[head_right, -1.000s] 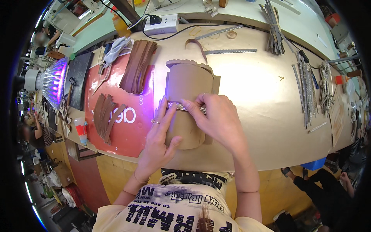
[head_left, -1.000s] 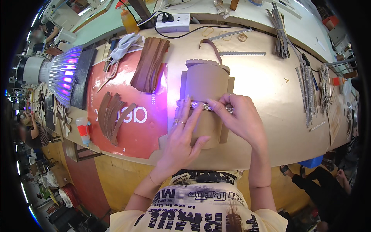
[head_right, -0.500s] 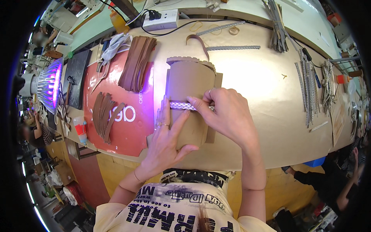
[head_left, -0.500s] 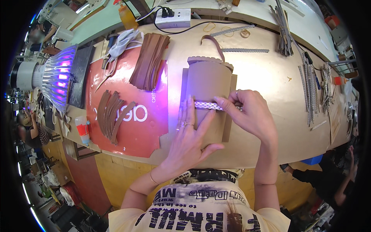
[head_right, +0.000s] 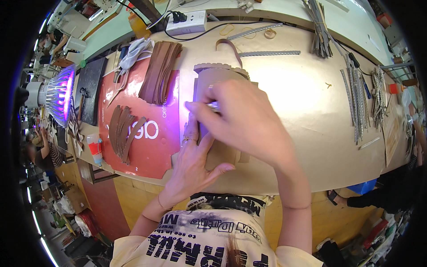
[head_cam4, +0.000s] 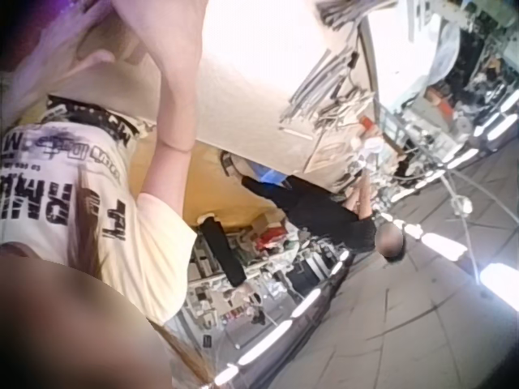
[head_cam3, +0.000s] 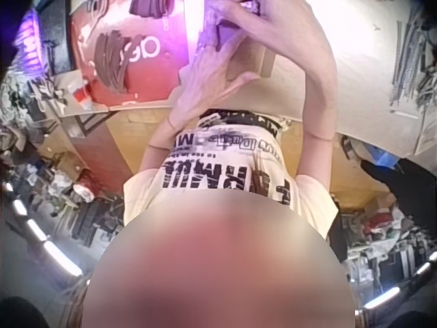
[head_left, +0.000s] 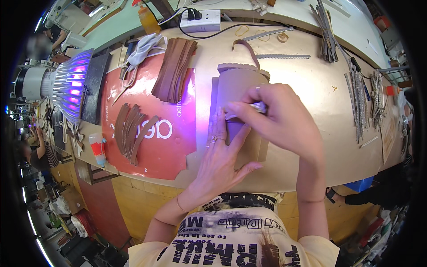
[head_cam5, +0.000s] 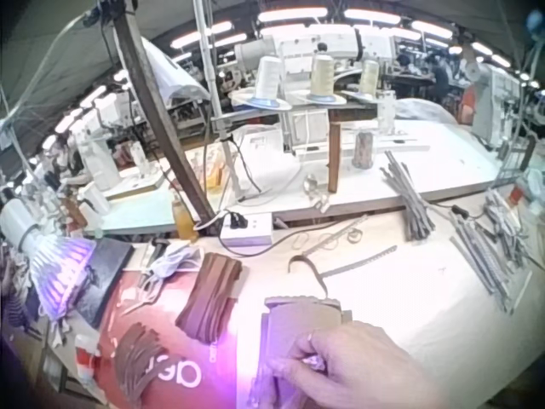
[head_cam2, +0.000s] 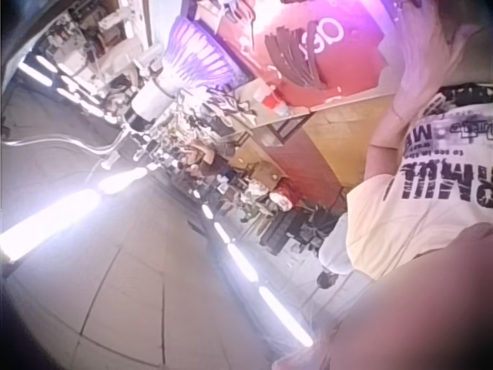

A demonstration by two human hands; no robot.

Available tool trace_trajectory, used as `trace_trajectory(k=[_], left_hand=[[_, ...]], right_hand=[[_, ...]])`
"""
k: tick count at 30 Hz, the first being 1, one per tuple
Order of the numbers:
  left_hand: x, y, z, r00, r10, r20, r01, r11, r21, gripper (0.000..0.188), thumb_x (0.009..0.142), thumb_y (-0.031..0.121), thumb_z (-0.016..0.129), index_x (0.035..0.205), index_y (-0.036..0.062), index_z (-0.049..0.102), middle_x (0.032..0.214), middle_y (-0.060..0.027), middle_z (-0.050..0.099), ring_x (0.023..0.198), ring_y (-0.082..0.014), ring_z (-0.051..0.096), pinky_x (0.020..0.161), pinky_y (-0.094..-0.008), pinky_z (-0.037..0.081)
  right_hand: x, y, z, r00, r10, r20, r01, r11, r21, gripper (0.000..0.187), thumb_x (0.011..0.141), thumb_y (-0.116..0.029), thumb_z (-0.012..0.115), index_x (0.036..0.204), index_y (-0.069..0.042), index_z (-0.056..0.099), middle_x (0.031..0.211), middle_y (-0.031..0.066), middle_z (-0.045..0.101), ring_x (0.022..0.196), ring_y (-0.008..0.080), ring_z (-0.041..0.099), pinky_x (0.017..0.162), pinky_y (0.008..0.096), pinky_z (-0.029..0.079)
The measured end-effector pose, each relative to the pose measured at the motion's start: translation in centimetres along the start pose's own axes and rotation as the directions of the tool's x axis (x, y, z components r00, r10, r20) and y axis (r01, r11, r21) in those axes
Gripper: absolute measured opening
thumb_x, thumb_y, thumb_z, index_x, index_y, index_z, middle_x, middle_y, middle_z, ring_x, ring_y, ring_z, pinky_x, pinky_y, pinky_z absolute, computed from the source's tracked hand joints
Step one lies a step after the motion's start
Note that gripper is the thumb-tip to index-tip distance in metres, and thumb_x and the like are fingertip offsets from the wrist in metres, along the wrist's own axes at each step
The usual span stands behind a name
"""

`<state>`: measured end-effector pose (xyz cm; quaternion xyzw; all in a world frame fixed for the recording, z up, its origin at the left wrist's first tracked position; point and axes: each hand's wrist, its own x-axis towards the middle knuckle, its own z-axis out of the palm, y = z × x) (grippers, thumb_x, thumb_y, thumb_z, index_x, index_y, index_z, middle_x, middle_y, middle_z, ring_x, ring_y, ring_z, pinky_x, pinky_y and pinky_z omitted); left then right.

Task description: The person wraps a braided cord around a stack of brown cardboard pieces on a workbench. They repeatedly pick up new cord pieces, wrap them around the stack, and adjust the placement. The person occasionally moves the stack and handles other cord pieces on the table.

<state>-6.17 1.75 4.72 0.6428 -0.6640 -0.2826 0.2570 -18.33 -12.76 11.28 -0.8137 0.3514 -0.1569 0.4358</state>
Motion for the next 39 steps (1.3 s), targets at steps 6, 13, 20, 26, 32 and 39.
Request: trace_trajectory(k=[6,13,20,26,32,39], left_hand=[[0.0,0.1,-0.1,0.999,0.027,-0.022,-0.026,0.999,0.025,0.087,0.080,0.056,0.072,0.147,0.0076,0.041,0.151,-0.0444,0.003,0.138,-0.0624,0.015,0.110,-0.0586,0.029],[0.1,0.2,-0.3,1.000,0.021,-0.008,-0.021,1.000,0.010,0.090,0.078,0.057,0.073,0.147,0.0081,0.041,0.151,-0.0447,0.001,0.136,-0.0626,0.023,0.108,-0.0566,0.033],[0.1,0.5,-0.5,0.999,-0.025,0.033,0.026,1.000,-0.009,0.091,0.077,0.058,0.074,0.148,0.0098,0.041,0.152,-0.0432,0.001,0.138,-0.0611,0.019,0.109,-0.0564,0.031],[0.0,0.4,-0.6,0.999,-0.012,0.040,0.011,1.000,0.027,0.094,0.077,0.058,0.075,0.149,0.0119,0.037,0.152,-0.0425,0.000,0.140,-0.0602,0.015,0.110,-0.0575,0.029],[0.2,0.6,-0.6,0.997,-0.049,0.062,0.048,0.999,0.020,0.096,0.076,0.057,0.076,0.150,0.0113,0.036,0.152,-0.0428,-0.001,0.140,-0.0599,0.013,0.111,-0.0578,0.028],[0.5,1.0,-0.9,0.994,-0.075,0.076,0.073,0.997,0.031,0.096,0.075,0.057,0.076,0.149,0.0101,0.036,0.151,-0.0427,0.001,0.140,-0.0593,0.016,0.109,-0.0574,0.030]], right_hand=[[-2.6,2.8,-1.2,0.964,0.265,-0.002,-0.263,0.960,0.095,0.029,0.090,-0.024,0.072,0.079,0.003,0.069,0.058,-0.0052,0.050,0.052,0.0012,0.033,0.044,0.0237,0.025],[-3.5,4.4,-0.6,0.958,0.286,0.000,-0.281,0.943,0.179,0.030,0.091,-0.024,0.072,0.080,0.003,0.068,0.060,-0.0061,0.050,0.054,0.0007,0.033,0.045,0.0230,0.025],[-3.9,5.5,-0.1,0.934,0.355,0.043,-0.356,0.911,0.207,0.030,0.092,-0.026,0.071,0.080,0.002,0.069,0.062,-0.0051,0.052,0.056,0.0012,0.036,0.047,0.0227,0.029],[-4.1,6.2,0.5,0.932,0.357,0.057,-0.359,0.899,0.251,0.030,0.092,-0.025,0.071,0.080,0.003,0.068,0.063,-0.0027,0.056,0.059,0.0035,0.042,0.053,0.0241,0.037],[-4.2,5.1,0.3,0.956,0.294,-0.007,-0.286,0.934,0.214,0.027,0.090,-0.019,0.071,0.079,0.005,0.067,0.064,0.0020,0.060,0.061,0.0052,0.047,0.057,0.0248,0.041],[-4.2,3.6,0.0,0.963,0.268,-0.036,-0.260,0.953,0.157,0.025,0.089,-0.017,0.073,0.080,0.006,0.068,0.063,0.0062,0.061,0.058,0.0067,0.049,0.054,0.0251,0.042]])
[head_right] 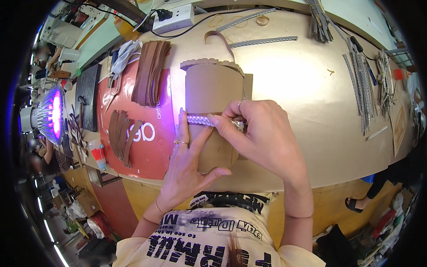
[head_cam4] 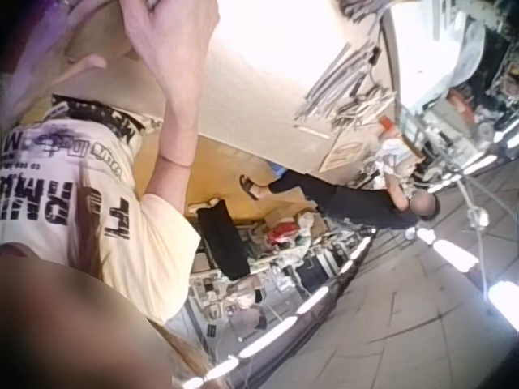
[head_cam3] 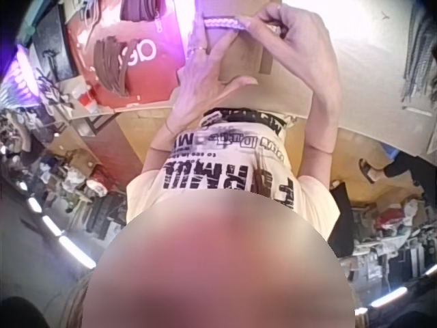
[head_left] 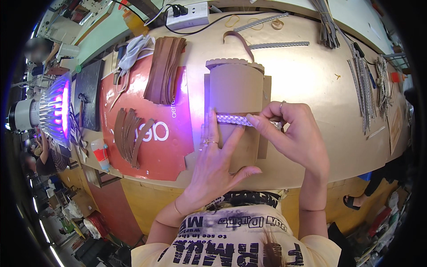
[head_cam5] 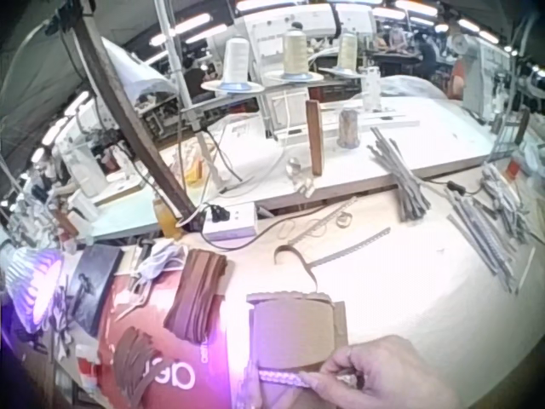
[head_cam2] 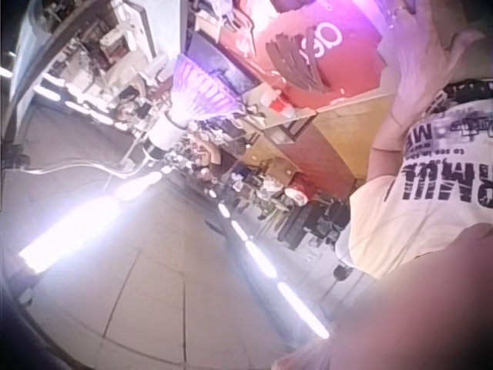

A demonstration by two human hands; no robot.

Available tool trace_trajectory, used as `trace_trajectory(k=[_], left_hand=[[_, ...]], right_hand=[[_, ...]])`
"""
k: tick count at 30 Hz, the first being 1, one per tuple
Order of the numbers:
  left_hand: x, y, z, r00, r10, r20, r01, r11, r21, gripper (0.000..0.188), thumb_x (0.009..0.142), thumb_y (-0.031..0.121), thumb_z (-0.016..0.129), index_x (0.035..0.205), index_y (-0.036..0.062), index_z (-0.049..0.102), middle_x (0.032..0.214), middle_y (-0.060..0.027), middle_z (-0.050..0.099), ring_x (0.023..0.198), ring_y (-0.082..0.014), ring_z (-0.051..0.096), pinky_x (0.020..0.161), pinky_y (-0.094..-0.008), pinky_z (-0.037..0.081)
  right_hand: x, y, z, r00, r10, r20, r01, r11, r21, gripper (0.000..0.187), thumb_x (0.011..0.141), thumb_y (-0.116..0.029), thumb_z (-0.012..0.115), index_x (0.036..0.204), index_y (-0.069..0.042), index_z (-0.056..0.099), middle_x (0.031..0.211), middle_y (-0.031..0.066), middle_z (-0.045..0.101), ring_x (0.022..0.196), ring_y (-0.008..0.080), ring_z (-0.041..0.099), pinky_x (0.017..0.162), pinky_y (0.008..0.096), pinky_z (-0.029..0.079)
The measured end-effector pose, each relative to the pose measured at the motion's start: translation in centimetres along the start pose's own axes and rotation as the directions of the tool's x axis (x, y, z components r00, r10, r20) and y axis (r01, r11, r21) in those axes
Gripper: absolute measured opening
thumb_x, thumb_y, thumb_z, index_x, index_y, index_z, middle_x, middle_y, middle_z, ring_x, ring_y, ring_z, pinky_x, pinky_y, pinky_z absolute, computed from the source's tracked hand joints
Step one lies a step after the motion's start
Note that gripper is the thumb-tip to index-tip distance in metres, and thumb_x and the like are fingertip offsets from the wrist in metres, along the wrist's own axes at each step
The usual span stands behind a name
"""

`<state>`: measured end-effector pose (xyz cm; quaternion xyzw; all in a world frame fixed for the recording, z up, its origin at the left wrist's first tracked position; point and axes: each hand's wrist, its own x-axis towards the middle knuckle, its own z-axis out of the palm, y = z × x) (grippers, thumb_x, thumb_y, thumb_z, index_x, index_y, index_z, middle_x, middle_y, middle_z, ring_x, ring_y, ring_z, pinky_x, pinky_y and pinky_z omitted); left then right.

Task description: The person wraps a braided cord around a stack of brown cardboard pieces on a workbench. They repeatedly pick up new cord pieces, wrap them around the stack, and adjust the placement. The person occasionally moves the stack and handles other cord pieces on the table.

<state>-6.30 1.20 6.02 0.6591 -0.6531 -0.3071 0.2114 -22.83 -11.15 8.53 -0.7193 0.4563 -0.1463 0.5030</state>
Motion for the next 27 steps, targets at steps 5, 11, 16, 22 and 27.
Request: trace_trajectory(k=[5,11,16,22,27], left_hand=[[-0.2,-0.2,0.1,1.000,0.016,-0.016,-0.016,1.000,-0.006,0.096,0.075,0.057,0.076,0.149,0.0107,0.036,0.152,-0.0424,0.000,0.141,-0.0591,0.014,0.110,-0.0580,0.028],[-0.4,-0.4,0.3,1.000,0.020,-0.005,-0.020,1.000,-0.009,0.097,0.075,0.057,0.077,0.149,0.0108,0.035,0.152,-0.0422,0.000,0.141,-0.0591,0.011,0.111,-0.0588,0.026],[-0.3,-0.3,0.2,1.000,0.018,-0.009,-0.018,1.000,-0.024,0.096,0.074,0.054,0.079,0.149,0.0104,0.036,0.152,-0.0423,0.000,0.141,-0.0588,0.012,0.111,-0.0582,0.026],[-0.4,-0.2,0.1,1.000,0.016,-0.001,-0.016,1.000,-0.005,0.094,0.073,0.054,0.079,0.146,0.0087,0.040,0.152,-0.0414,0.000,0.141,-0.0580,0.014,0.111,-0.0574,0.027],[-0.4,-0.1,0.0,0.999,-0.029,0.029,0.029,1.000,-0.012,0.094,0.074,0.057,0.077,0.145,0.0080,0.041,0.153,-0.0406,0.000,0.142,-0.0576,0.013,0.112,-0.0574,0.026]], right_hand=[[0.2,1.6,0.6,0.994,-0.074,-0.075,0.074,0.997,-0.010,0.031,0.087,-0.029,0.071,0.080,0.000,0.071,0.054,0.0106,0.058,0.043,0.0167,0.052,0.046,0.0303,0.040],[0.5,2.7,0.3,0.999,0.045,0.030,-0.047,0.997,0.058,0.026,0.089,-0.020,0.072,0.081,0.004,0.069,0.066,0.0029,0.062,0.064,0.0069,0.050,0.060,0.0253,0.043],[0.6,2.9,0.1,0.999,0.017,0.038,-0.020,0.997,0.070,0.026,0.090,-0.020,0.071,0.081,0.004,0.069,0.066,0.0016,0.061,0.064,0.0063,0.049,0.060,0.0251,0.042],[1.0,4.5,1.1,0.999,-0.046,-0.001,0.045,0.988,0.148,0.034,0.090,-0.032,0.071,0.084,0.002,0.070,0.055,0.0041,0.054,0.047,0.0078,0.042,0.044,0.0276,0.033],[1.1,5.8,1.9,1.000,-0.017,0.015,0.014,0.978,0.210,0.036,0.089,-0.034,0.072,0.085,0.002,0.069,0.056,0.0031,0.054,0.048,0.0071,0.041,0.044,0.0276,0.033]])
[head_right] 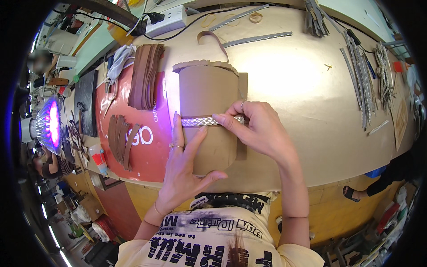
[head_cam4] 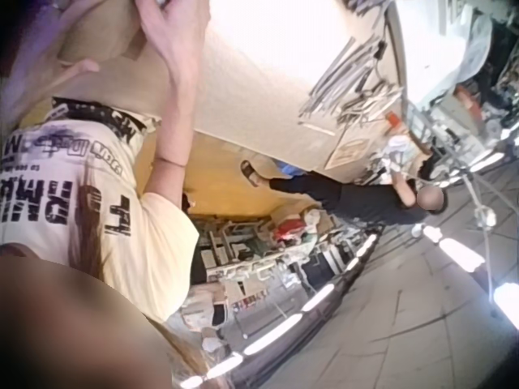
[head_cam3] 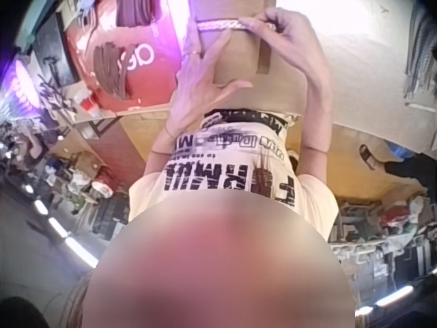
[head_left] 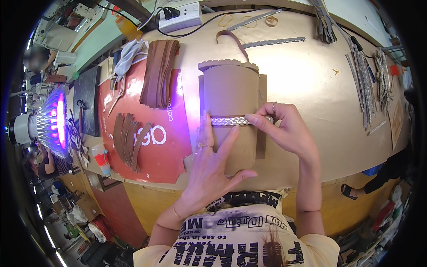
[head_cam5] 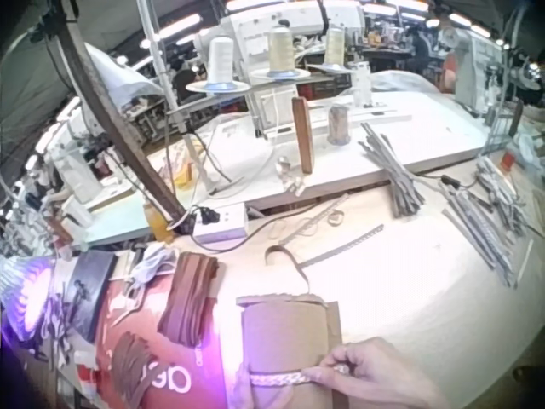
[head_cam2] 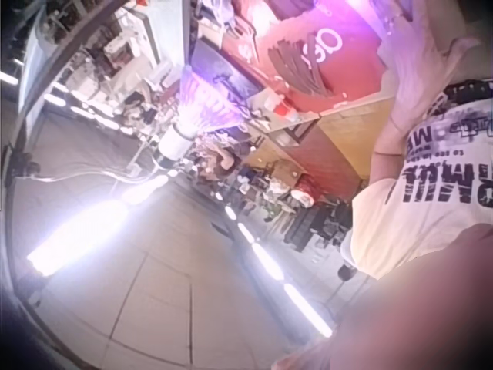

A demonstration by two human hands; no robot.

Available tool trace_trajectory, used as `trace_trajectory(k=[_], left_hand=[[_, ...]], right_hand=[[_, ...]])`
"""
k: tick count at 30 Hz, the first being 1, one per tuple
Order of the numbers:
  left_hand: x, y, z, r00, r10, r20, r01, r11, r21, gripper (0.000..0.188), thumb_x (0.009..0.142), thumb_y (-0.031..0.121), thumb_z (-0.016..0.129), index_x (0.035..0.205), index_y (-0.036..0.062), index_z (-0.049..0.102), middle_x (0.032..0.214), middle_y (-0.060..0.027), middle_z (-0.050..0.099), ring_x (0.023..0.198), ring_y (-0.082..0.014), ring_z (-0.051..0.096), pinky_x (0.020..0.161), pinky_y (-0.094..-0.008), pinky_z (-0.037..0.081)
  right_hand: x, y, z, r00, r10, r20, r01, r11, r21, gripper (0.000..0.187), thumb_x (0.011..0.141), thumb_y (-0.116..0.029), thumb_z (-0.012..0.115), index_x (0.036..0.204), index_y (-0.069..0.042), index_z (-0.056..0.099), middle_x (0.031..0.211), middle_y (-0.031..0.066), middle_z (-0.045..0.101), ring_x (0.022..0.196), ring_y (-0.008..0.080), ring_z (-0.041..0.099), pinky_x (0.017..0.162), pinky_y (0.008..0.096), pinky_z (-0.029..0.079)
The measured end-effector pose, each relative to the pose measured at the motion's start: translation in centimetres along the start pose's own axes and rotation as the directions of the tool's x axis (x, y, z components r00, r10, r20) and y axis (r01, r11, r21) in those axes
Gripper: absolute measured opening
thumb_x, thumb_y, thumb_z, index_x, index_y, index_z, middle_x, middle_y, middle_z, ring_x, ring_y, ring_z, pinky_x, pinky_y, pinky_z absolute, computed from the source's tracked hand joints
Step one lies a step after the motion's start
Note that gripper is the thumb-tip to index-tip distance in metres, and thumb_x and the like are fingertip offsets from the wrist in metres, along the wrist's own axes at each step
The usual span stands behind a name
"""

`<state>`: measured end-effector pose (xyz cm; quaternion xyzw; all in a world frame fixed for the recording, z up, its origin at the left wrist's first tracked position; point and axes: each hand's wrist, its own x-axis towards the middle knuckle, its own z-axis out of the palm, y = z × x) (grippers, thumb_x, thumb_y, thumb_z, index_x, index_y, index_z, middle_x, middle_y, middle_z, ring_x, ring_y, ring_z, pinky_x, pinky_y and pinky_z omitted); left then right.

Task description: The person wraps a braided cord around a stack of brown cardboard pieces on a workbench. They repeatedly pick up new cord pieces, wrap them around the stack, and adjust the placement. The person occasionally moves the stack and handles other cord pieces on the table.

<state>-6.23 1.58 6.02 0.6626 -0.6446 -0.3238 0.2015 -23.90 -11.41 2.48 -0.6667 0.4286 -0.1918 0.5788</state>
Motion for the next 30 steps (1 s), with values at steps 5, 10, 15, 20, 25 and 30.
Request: trace_trajectory(k=[5,10,15,20,25,30], left_hand=[[0.0,0.0,0.0,1.000,-0.017,0.003,0.017,1.000,-0.005,0.094,0.074,0.058,0.077,0.144,0.0081,0.041,0.153,-0.0405,0.000,0.141,-0.0579,0.014,0.112,-0.0571,0.027],[0.3,0.0,-0.1,0.999,0.017,-0.029,-0.017,1.000,0.019,0.096,0.072,0.060,0.077,0.145,0.0098,0.041,0.153,-0.0405,0.001,0.139,-0.0594,0.018,0.110,-0.0565,0.031],[0.4,0.9,-0.2,0.998,-0.070,0.006,0.069,0.992,0.102,0.102,0.070,0.062,0.077,0.150,0.0155,0.035,0.150,-0.0432,0.008,0.135,-0.0610,0.026,0.104,-0.0563,0.038],[0.7,1.2,-0.2,0.999,-0.047,-0.020,0.049,0.984,0.173,0.105,0.069,0.062,0.077,0.153,0.0180,0.031,0.148,-0.0452,0.012,0.134,-0.0623,0.027,0.102,-0.0564,0.040],[0.6,1.3,-0.1,0.998,-0.048,-0.029,0.052,0.985,0.165,0.107,0.069,0.062,0.078,0.154,0.0175,0.030,0.148,-0.0461,0.011,0.135,-0.0631,0.024,0.102,-0.0572,0.039],[0.7,1.1,-0.2,1.000,-0.026,-0.006,0.027,0.979,0.201,0.109,0.069,0.062,0.078,0.154,0.0155,0.028,0.147,-0.0465,0.010,0.136,-0.0628,0.021,0.103,-0.0577,0.038]], right_hand=[[0.2,0.4,0.2,1.000,-0.008,-0.008,0.008,1.000,0.015,0.036,0.090,-0.035,0.072,0.084,0.001,0.069,0.055,0.0016,0.051,0.048,0.0063,0.040,0.044,0.0274,0.032],[-0.1,0.2,0.6,0.990,0.142,0.015,-0.143,0.988,0.060,0.031,0.091,-0.027,0.072,0.077,0.000,0.067,0.066,-0.0028,0.060,0.063,0.0027,0.047,0.057,0.0218,0.038],[-0.4,0.9,0.8,0.978,0.209,-0.010,-0.206,0.971,0.117,0.029,0.091,-0.026,0.072,0.075,-0.002,0.065,0.065,-0.0054,0.057,0.061,0.0006,0.045,0.055,0.0188,0.036],[-0.9,2.4,1.2,0.990,0.138,-0.027,-0.111,0.886,0.451,0.026,0.094,-0.025,0.069,0.082,-0.003,0.064,0.068,-0.0072,0.056,0.060,0.0004,0.043,0.054,0.0189,0.034],[-1.2,3.0,0.9,0.989,0.148,-0.006,-0.124,0.852,0.508,0.024,0.096,-0.025,0.067,0.085,-0.004,0.064,0.071,-0.0066,0.057,0.061,0.0001,0.043,0.054,0.0184,0.033],[-0.7,3.2,1.3,0.981,0.191,0.014,-0.170,0.830,0.531,0.027,0.094,-0.027,0.069,0.086,-0.001,0.066,0.071,-0.0068,0.057,0.060,-0.0008,0.044,0.053,0.0173,0.036]])
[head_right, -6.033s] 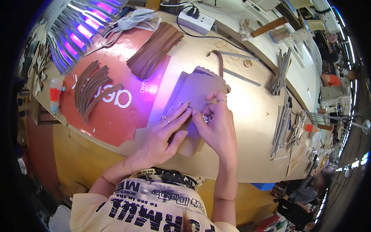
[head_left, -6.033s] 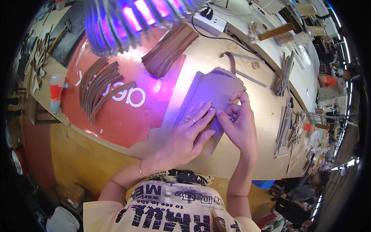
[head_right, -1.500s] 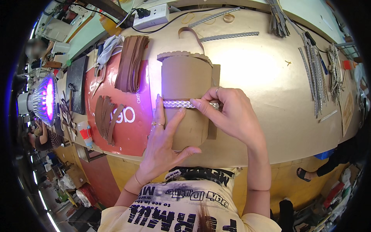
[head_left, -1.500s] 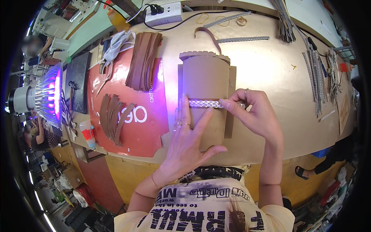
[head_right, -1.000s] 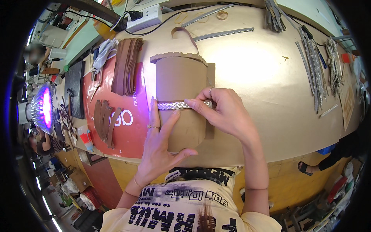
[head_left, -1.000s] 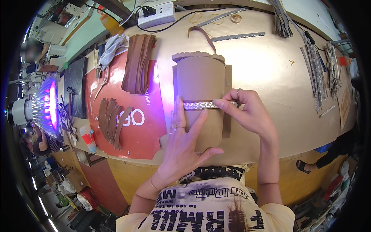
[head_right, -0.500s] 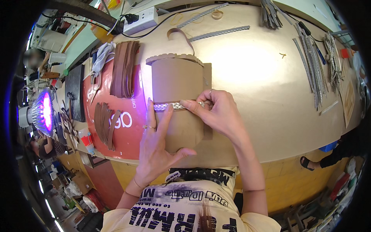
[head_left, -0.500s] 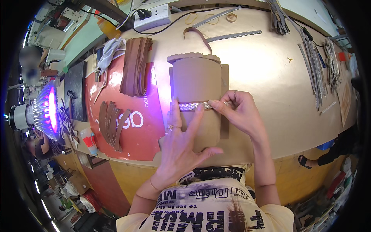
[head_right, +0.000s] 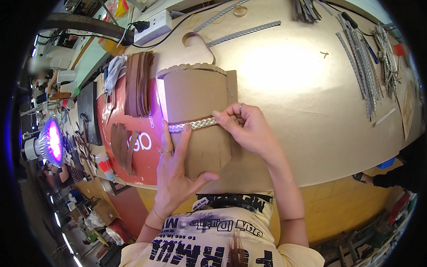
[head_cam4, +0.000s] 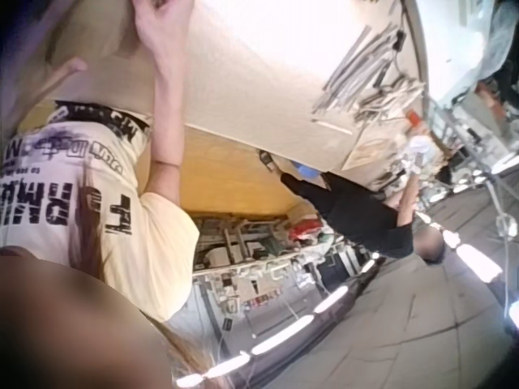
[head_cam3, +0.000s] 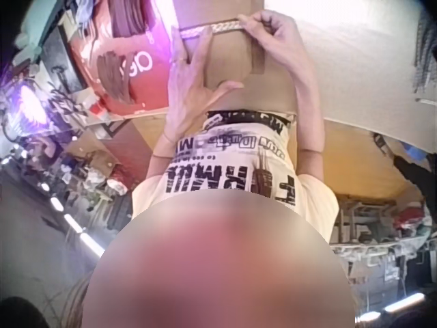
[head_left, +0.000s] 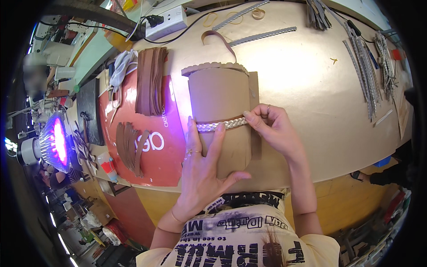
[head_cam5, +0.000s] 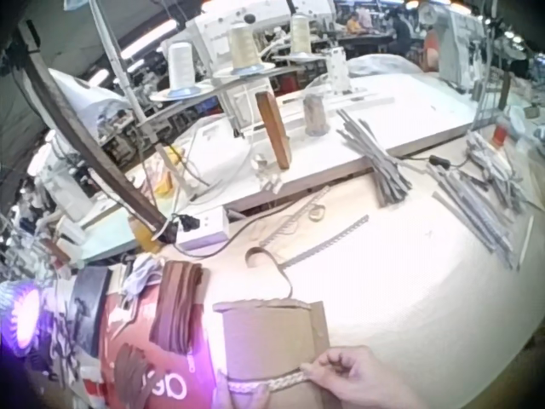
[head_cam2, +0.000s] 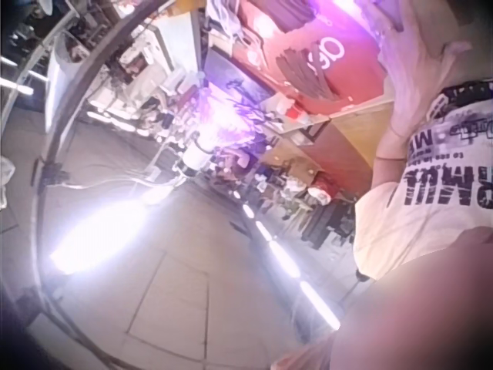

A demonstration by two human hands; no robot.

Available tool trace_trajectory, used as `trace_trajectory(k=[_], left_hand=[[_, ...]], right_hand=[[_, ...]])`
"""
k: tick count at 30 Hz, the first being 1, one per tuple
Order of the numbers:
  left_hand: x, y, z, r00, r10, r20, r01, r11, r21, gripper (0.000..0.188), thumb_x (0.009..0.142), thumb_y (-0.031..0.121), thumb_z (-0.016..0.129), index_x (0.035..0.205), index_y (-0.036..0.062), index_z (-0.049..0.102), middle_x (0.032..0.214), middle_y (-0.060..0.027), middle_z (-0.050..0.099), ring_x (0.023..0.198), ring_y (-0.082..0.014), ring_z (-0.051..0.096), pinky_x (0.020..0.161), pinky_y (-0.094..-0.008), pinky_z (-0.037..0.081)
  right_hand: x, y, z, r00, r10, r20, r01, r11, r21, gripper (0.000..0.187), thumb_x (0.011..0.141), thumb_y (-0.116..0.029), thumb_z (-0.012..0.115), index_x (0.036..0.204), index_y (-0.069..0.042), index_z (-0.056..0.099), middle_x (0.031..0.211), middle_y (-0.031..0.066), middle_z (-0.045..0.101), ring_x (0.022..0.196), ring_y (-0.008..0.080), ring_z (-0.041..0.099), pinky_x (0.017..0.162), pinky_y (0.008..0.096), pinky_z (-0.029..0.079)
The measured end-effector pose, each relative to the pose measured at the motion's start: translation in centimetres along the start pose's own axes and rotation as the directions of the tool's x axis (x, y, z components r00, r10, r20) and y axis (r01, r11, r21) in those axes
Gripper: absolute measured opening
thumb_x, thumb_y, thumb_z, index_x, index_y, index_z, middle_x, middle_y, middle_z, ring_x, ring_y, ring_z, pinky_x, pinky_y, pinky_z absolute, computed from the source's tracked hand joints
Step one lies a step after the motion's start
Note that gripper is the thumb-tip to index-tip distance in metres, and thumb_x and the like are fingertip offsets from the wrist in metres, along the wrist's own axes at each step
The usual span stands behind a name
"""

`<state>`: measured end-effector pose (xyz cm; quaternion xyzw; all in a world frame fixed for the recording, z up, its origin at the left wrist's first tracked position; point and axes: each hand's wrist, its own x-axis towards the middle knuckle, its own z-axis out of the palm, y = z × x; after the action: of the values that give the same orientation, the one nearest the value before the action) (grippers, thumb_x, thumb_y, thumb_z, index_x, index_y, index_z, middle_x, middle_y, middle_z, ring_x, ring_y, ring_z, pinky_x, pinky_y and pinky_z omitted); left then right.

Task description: The person wraps a braided cord around a stack of brown cardboard pieces on a workbench. They repeatedly pick up new cord pieces, wrap them around the stack, and adjust the placement. The person occasionally moves the stack and handles other cord pieces on the table.

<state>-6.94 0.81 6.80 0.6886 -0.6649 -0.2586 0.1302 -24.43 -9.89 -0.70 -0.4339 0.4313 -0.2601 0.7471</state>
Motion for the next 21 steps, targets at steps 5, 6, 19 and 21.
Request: trace_trajectory(k=[5,6,19,21], left_hand=[[-0.1,-0.2,0.1,1.000,0.007,0.008,-0.007,1.000,0.015,0.110,0.068,0.062,0.078,0.154,0.0142,0.028,0.148,-0.0460,0.008,0.137,-0.0622,0.021,0.103,-0.0586,0.038],[-0.1,-0.2,0.1,1.000,-0.002,0.014,0.002,1.000,0.016,0.110,0.068,0.062,0.078,0.154,0.0137,0.028,0.148,-0.0459,0.008,0.136,-0.0623,0.021,0.103,-0.0587,0.038],[-0.4,0.0,1.1,0.993,0.045,-0.114,-0.040,0.998,0.042,0.112,0.069,0.061,0.079,0.153,0.0097,0.028,0.148,-0.0451,0.014,0.129,-0.0598,0.037,0.097,-0.0546,0.044],[-0.5,0.2,0.9,0.993,0.041,-0.107,-0.032,0.996,0.084,0.110,0.070,0.060,0.079,0.154,0.0100,0.027,0.148,-0.0446,0.015,0.127,-0.0589,0.040,0.096,-0.0540,0.045]], right_hand=[[0.2,1.1,1.3,0.997,-0.034,-0.067,0.039,0.997,0.069,0.028,0.094,-0.027,0.069,0.083,-0.002,0.063,0.069,-0.0064,0.056,0.059,-0.0005,0.042,0.051,0.0179,0.036],[0.1,1.3,1.5,0.996,-0.040,-0.083,0.047,0.995,0.085,0.029,0.094,-0.028,0.070,0.082,-0.002,0.063,0.069,-0.0063,0.055,0.059,-0.0003,0.042,0.051,0.0180,0.036],[1.0,3.7,1.6,0.950,-0.040,-0.308,0.069,0.994,0.083,0.025,0.094,-0.024,0.068,0.094,-0.005,0.051,0.056,-0.0083,0.040,0.052,0.0012,0.033,0.047,0.0208,0.029],[0.5,3.0,1.2,0.936,-0.057,-0.348,0.094,0.992,0.089,0.021,0.095,-0.020,0.066,0.095,-0.005,0.051,0.062,-0.0065,0.044,0.056,0.0010,0.035,0.049,0.0205,0.032]])
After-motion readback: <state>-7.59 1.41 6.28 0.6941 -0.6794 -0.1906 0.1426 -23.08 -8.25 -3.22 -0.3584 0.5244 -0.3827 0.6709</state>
